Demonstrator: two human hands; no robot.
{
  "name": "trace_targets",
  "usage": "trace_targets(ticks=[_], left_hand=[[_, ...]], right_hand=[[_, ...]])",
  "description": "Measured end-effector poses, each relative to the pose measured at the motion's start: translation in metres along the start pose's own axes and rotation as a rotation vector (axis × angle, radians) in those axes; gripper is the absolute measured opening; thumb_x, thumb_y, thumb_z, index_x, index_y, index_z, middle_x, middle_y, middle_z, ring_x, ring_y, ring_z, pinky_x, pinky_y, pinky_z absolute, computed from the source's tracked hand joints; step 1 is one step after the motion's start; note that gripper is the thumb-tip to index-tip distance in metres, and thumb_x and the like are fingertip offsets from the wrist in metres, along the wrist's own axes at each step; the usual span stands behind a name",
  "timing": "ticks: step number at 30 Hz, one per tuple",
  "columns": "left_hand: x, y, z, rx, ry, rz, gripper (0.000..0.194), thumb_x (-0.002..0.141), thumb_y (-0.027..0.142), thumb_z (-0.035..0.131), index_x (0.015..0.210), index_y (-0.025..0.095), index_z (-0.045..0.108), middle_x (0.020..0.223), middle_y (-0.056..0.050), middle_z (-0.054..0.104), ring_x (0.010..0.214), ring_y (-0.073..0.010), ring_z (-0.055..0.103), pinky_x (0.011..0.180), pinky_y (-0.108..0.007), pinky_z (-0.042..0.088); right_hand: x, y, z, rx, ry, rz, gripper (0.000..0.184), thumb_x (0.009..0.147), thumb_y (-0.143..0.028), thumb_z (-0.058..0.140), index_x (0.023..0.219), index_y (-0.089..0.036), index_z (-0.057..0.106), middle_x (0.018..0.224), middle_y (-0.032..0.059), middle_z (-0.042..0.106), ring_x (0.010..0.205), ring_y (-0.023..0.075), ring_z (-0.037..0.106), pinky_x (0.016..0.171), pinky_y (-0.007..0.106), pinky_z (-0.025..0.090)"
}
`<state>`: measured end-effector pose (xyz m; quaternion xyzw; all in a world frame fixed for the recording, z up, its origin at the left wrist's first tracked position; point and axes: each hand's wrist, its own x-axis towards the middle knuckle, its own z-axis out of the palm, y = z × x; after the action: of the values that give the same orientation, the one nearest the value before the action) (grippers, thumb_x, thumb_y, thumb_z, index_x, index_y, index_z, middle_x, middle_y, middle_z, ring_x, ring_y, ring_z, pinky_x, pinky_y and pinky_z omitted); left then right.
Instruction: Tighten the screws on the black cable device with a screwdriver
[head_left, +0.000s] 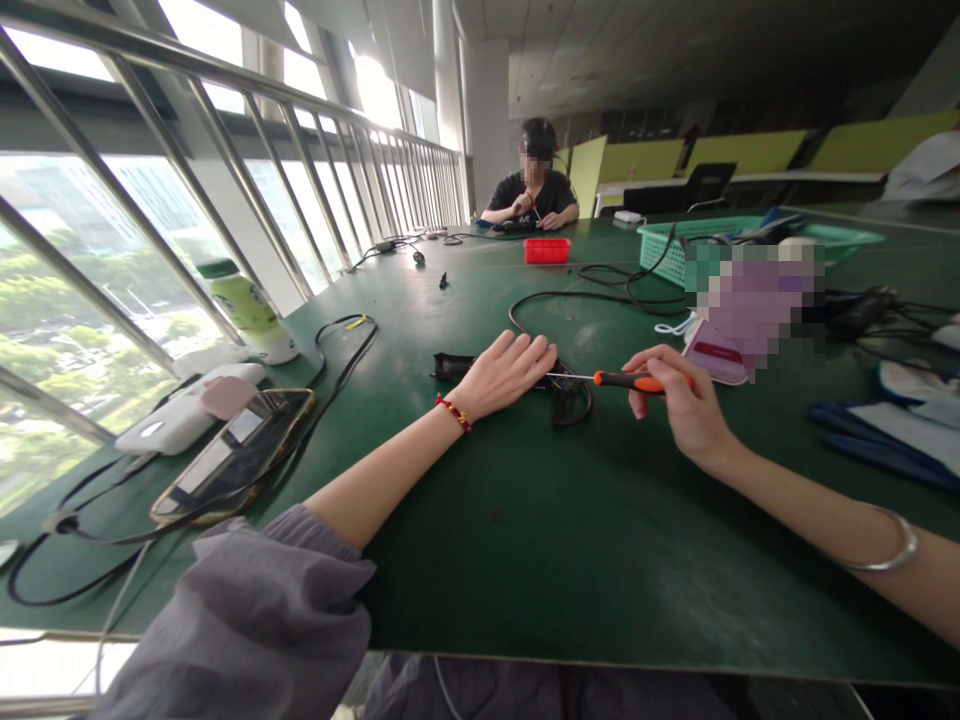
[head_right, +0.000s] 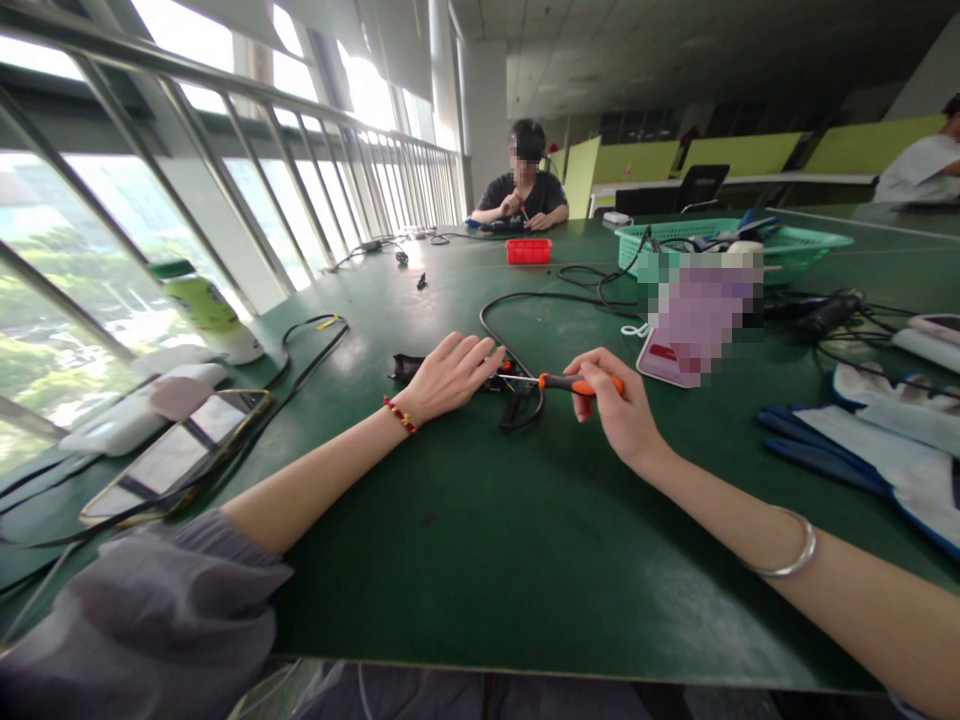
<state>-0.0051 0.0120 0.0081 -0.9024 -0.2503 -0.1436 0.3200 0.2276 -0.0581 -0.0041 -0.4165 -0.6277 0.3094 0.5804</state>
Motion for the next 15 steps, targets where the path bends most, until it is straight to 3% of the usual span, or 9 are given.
trace_targets(ticks=[4,8,10,15], left_hand=[[0.006,0.02,-0.017,-0.058,0.089,0.252,0.032,0.096,0.013,0.033,0.124,0.018,0.048,0.119,-0.01,0.057,0.102,-0.0199,0.053,0.084,-0.034,0.035],[0.018,0.049,-0.033,-0.038,0.121,0.52,0.031,0.098,0.014,0.028,0.109,0.018,0.056,0.109,-0.007,0.059,0.089,-0.0165,0.052,0.075,-0.032,0.033],[0.021,0.058,-0.034,-0.06,0.101,0.557,0.032,0.098,0.014,0.026,0.102,0.018,0.058,0.107,-0.008,0.059,0.088,-0.0158,0.052,0.071,-0.031,0.033],[0.02,0.056,-0.025,-0.153,0.021,0.373,0.023,0.095,0.021,0.037,0.095,0.015,0.059,0.102,-0.011,0.058,0.088,-0.019,0.052,0.069,-0.032,0.033]], right_hand=[[0.001,0.001,0.001,0.032,0.024,0.034,0.02,0.087,-0.039,0.05,0.078,-0.022,0.057,0.038,-0.0089,0.033,0.033,0.01,0.038,0.037,0.025,0.03],[0.002,0.006,0.0,0.022,0.062,-0.023,0.007,0.082,-0.029,0.057,0.086,-0.024,0.056,0.048,-0.0068,0.049,0.042,0.011,0.048,0.044,0.026,0.036],[0.002,0.008,-0.001,0.065,0.066,-0.047,0.012,0.078,-0.025,0.06,0.089,-0.024,0.055,0.055,-0.0062,0.053,0.047,0.0116,0.051,0.047,0.026,0.04],[0.004,0.01,0.0,0.134,0.05,0.029,0.012,0.08,-0.029,0.058,0.09,-0.023,0.055,0.055,-0.0055,0.054,0.045,0.0117,0.051,0.042,0.025,0.038]])
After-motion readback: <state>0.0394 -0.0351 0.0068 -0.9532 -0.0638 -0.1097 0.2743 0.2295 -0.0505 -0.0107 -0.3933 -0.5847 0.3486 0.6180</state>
